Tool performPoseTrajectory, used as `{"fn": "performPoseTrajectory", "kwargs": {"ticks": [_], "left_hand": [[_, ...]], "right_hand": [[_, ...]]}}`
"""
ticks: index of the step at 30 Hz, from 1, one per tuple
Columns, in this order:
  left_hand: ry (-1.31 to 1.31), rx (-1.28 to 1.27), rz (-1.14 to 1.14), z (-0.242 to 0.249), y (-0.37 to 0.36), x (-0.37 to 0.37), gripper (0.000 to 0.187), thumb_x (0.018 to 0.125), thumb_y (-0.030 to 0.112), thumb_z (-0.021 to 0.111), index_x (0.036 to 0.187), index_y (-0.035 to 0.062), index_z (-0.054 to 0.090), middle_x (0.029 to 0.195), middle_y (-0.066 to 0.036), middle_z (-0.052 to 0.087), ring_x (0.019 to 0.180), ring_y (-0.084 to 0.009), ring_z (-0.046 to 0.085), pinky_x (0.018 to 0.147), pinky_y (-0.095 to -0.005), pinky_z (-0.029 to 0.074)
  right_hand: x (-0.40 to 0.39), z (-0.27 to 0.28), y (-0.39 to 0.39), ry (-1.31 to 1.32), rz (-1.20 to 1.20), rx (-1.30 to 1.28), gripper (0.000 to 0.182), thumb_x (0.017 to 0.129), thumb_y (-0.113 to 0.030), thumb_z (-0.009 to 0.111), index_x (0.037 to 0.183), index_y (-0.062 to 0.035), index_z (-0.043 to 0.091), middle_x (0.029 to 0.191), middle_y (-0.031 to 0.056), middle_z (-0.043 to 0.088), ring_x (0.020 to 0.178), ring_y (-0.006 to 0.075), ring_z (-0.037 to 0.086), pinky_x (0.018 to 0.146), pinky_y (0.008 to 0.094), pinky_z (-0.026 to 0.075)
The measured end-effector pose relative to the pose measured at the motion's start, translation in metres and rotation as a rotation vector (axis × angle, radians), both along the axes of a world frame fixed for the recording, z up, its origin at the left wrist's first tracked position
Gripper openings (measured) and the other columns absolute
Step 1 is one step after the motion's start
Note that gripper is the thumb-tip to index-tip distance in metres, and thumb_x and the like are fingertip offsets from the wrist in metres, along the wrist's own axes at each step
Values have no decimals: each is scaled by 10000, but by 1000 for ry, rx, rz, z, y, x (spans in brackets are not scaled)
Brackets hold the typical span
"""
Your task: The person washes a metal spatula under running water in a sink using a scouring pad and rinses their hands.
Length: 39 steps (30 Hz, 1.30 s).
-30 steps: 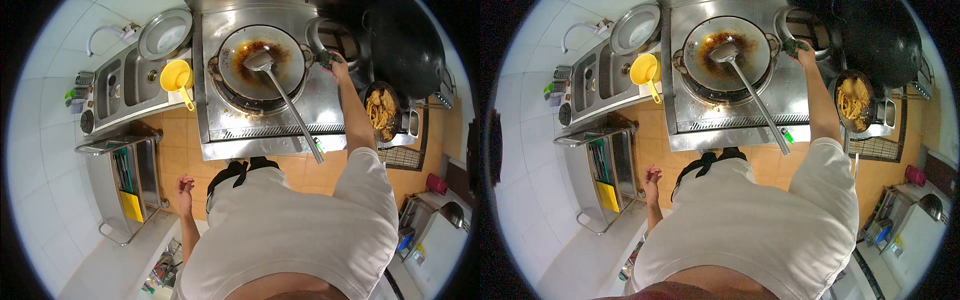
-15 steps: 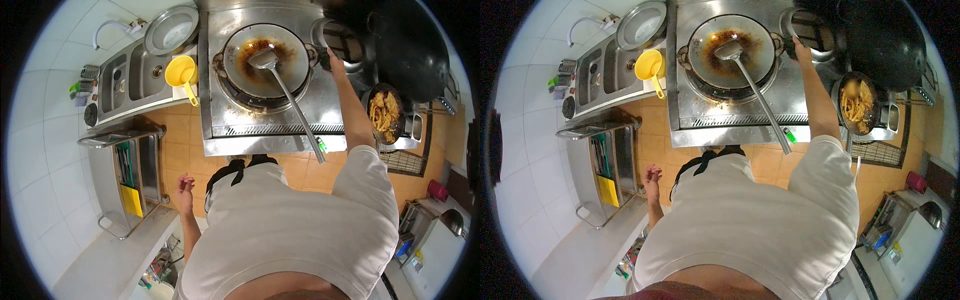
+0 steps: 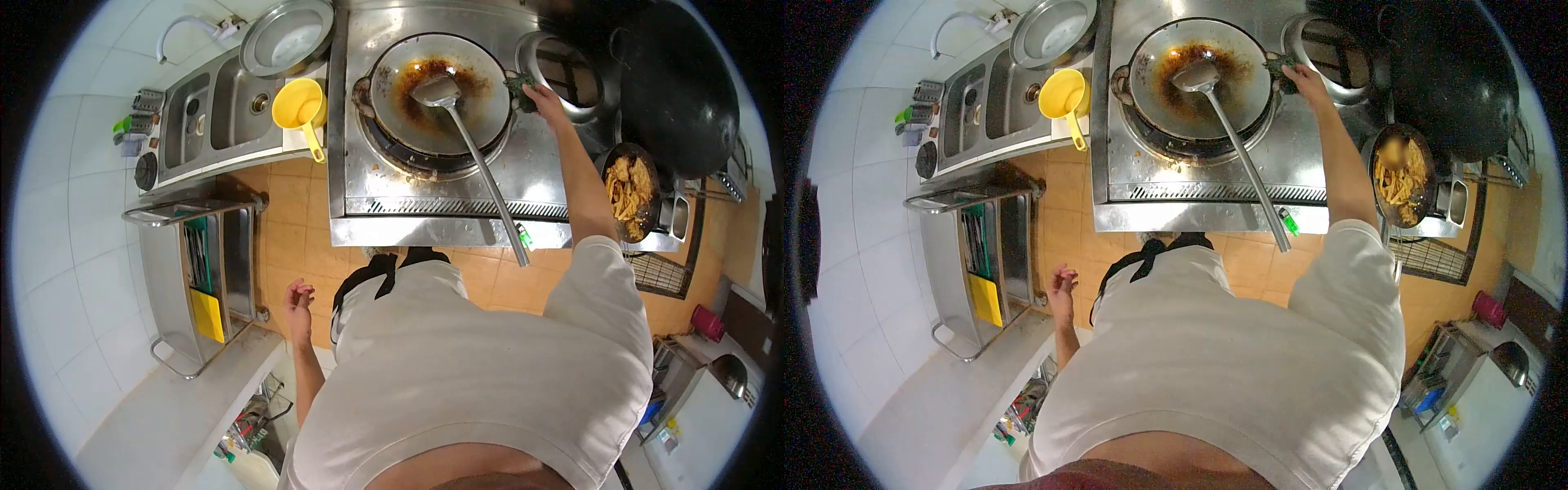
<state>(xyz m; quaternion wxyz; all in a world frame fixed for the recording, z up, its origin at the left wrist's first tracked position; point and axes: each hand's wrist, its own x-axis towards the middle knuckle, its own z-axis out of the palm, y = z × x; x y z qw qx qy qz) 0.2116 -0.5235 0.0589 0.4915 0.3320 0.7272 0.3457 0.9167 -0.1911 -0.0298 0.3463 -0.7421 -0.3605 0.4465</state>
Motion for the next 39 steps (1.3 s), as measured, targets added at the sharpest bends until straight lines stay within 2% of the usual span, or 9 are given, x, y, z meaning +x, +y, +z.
{"fn": "performPoseTrajectory", "kwargs": {"ticks": [4,7,13,19,22,25,28,34,39], "left_hand": [[-23,24,0,-4,-4,-6,269,940,76,558,1208,66,551,978,-28,641,933,-146,613,788,-287,492],[-27,22,12,-2,-5,-5,271,941,86,562,1211,67,550,981,-30,644,938,-148,615,785,-290,494],[-11,1,58,0,-6,-4,280,924,59,565,1204,66,558,977,-28,653,925,-146,627,750,-268,481],[2,-23,66,-5,-9,-4,293,914,62,578,1207,65,562,966,-20,656,910,-132,628,731,-253,475],[-8,-22,57,-8,-8,-5,297,914,66,582,1210,65,562,965,-17,654,907,-128,627,732,-251,474],[-36,-26,46,-8,-6,-2,297,914,75,586,1210,70,563,972,-16,651,917,-125,623,744,-255,475],[-38,-53,63,-8,-7,1,304,914,78,589,1216,77,560,987,-13,647,924,-121,619,759,-257,473],[-46,-102,71,-2,-6,6,314,904,30,543,1215,78,553,994,-19,642,937,-117,599,763,-254,461],[-70,-93,61,-11,-11,3,300,921,97,554,1221,98,549,1022,-12,638,958,-122,602,786,-262,461]], "right_hand": [[-15,10,11,-183,56,21,550,791,-384,752,1135,28,632,968,67,676,877,153,623,777,272,472],[-16,19,18,-341,224,-66,741,733,-525,741,1188,43,604,1129,147,656,1044,259,616,869,344,477],[-28,23,16,-301,-18,-104,650,767,-502,710,1134,31,642,1089,152,672,1036,246,621,877,346,468],[-23,31,14,-449,64,-46,536,857,-421,631,1136,36,634,1088,133,657,1027,246,606,895,339,442],[33,-63,35,-266,10,184,495,928,-395,539,1192,19,602,1165,116,630,1046,236,593,901,357,452],[-7,6,22,465,-389,-50,483,960,-392,491,1233,-2,573,1243,95,594,1070,226,579,913,367,451],[20,-36,38,573,-231,-102,734,934,-570,416,1461,-68,328,1503,160,325,1380,318,294,1108,437,219],[-1,23,28,207,138,-225,872,885,-598,520,1455,18,285,1476,178,360,1358,311,339,1100,395,264],[-14,22,20,-93,133,-174,956,838,-624,578,1450,43,271,1457,175,386,1329,299,377,1074,354,305]]}}
